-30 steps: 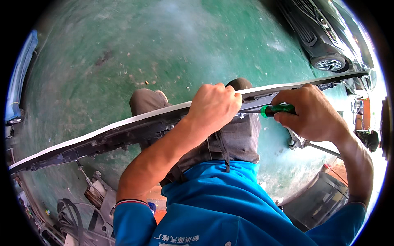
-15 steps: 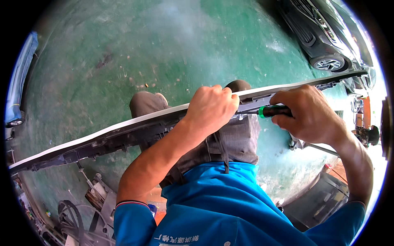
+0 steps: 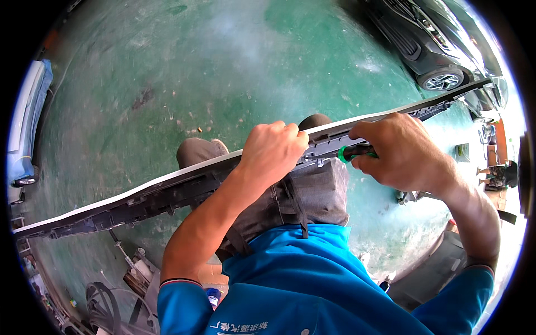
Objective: The person sits on the floor of a garage and uses a screwdriver to tighten screws on the backside of a detached car bumper. They systematically move along the length of the bumper, securing fasteners at various points.
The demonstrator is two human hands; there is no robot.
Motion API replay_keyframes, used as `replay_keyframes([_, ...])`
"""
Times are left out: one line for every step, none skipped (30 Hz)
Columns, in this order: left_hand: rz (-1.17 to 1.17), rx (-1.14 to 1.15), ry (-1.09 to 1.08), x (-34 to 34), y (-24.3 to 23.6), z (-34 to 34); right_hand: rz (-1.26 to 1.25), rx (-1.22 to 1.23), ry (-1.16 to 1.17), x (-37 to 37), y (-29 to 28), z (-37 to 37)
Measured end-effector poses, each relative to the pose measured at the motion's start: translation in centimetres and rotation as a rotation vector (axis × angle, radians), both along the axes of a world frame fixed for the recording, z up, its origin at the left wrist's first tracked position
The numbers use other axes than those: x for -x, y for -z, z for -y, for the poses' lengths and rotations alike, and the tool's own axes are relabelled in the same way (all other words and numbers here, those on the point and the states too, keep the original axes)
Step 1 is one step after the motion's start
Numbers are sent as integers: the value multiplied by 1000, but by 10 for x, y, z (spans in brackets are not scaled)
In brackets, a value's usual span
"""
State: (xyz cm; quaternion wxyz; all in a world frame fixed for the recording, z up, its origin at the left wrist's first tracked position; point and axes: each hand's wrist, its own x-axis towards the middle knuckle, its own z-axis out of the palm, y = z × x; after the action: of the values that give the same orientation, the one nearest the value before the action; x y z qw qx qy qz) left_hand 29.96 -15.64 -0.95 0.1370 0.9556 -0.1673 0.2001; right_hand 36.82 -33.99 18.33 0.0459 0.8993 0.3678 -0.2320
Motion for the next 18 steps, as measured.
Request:
replay_keyframes([3,4,-9,1,1,-1,9,-19,-43,0,0,4])
replay_keyframes([6,8,-20,2,2,-1,17,-37,-87,-1,1,11])
replay_keyframes([3,17,-28,3,1,-2,25,-57,-133,-3,1,19])
replay_keyframes([0,20,-36,4,1,-3,-15,-96,-113,-6,-3,26])
replay_keyframes([-5,27,-46,5,1,-4,-58,-132,-95,-9,-14,35])
replay_keyframes([-7,28,-50,7,1,-6,-103,-168,-79,-14,-23,45])
replay_keyframes([-3,37,-40,6,1,-6,-150,-242,-10,-20,-32,64])
replay_keyframes([0,47,-34,5,0,-7,-197,-315,56,-27,-41,82])
replay_keyframes([-1,44,-39,5,0,-10,-217,-385,136,-36,-46,106])
replay_keyframes([17,65,-5,-1,-2,-5,-206,-444,247,-35,-62,133])
replay_keyframes([24,69,8,-3,-1,-3,-171,-639,327,-40,-56,165])
replay_keyframes([18,69,15,-4,-2,-3,-134,-836,403,-42,-41,191])
replay_keyframes([16,75,30,-5,-2,-2,-128,-989,457,-45,-19,213])
replay_keyframes([6,61,19,-2,-2,-4,-197,-1024,461,-54,2,211])
replay_keyframes([-21,77,27,-4,-3,-4,-236,-1039,483,-56,10,207])
replay_keyframes([-46,57,31,-4,-7,-5,-277,-1058,504,-59,20,204])
replay_keyframes([-48,55,31,-1,-11,-5,-325,-963,562,-56,21,190])
replay_keyframes([-47,55,44,-2,-14,-3,-230,-959,599,-54,28,184])
